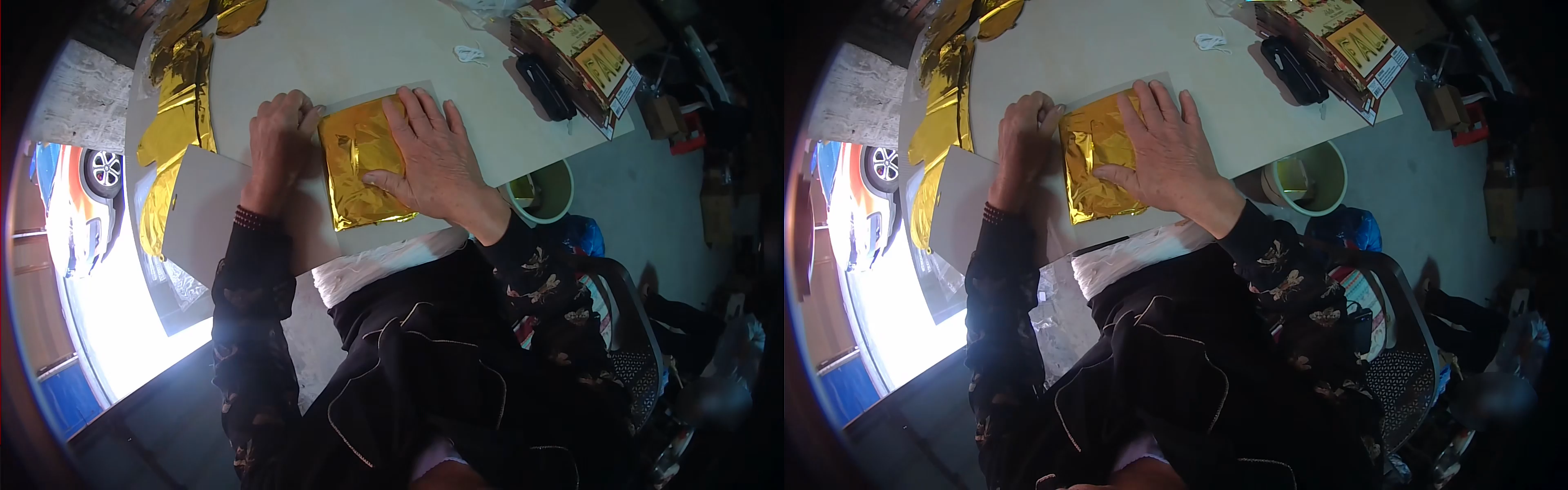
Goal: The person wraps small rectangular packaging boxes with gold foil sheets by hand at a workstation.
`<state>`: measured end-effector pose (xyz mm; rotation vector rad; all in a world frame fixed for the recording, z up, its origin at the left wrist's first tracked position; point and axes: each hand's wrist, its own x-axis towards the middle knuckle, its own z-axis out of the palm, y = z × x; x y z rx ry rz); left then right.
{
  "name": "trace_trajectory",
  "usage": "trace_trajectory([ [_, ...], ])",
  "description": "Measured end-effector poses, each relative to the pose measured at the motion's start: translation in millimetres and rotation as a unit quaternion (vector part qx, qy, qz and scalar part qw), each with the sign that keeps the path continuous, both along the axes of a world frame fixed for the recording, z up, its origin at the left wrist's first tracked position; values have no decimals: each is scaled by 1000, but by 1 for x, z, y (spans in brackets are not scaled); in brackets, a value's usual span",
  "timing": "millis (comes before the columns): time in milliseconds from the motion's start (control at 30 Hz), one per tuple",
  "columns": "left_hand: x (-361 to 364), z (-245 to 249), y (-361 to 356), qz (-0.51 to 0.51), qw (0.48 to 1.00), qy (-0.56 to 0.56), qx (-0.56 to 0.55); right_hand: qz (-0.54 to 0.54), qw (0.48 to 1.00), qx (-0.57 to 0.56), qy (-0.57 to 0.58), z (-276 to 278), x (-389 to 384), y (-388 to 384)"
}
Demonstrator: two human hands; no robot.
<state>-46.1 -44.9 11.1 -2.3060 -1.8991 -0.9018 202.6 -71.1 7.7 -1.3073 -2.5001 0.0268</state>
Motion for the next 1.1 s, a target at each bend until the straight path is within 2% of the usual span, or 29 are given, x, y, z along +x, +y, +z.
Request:
trace_trajectory([
  [67,-2,1,-6,17,1000,6,9,1,1000,4,-1,0,0,0],
  [167,3,-5,-10,-32,998,26,55,3,1000,9,0,0,0,0],
  [267,41,12,-36,-116,990,74,30,3,1000,20,1,2,-1,1],
  [367,35,3,-51,-126,981,142,-40,6,999,31,10,2,-2,0],
  [500,19,0,-57,-105,983,148,-37,10,998,58,2,-6,1,1],
  [633,18,-1,-68,-59,992,110,16,12,998,67,2,-7,1,2],
  [733,26,13,-86,-90,995,-39,27,15,997,75,4,-9,2,2],
  [800,31,26,-106,-116,975,-173,-78,10,997,72,8,-11,1,2],
  [867,38,26,-123,-136,930,-297,-170,11,997,82,2,-12,2,4],
  [967,45,29,-130,-158,968,-126,-149,19,995,99,-12,-13,4,5],
  [1100,48,16,-128,-157,978,-105,-88,24,995,94,0,-14,3,5],
])
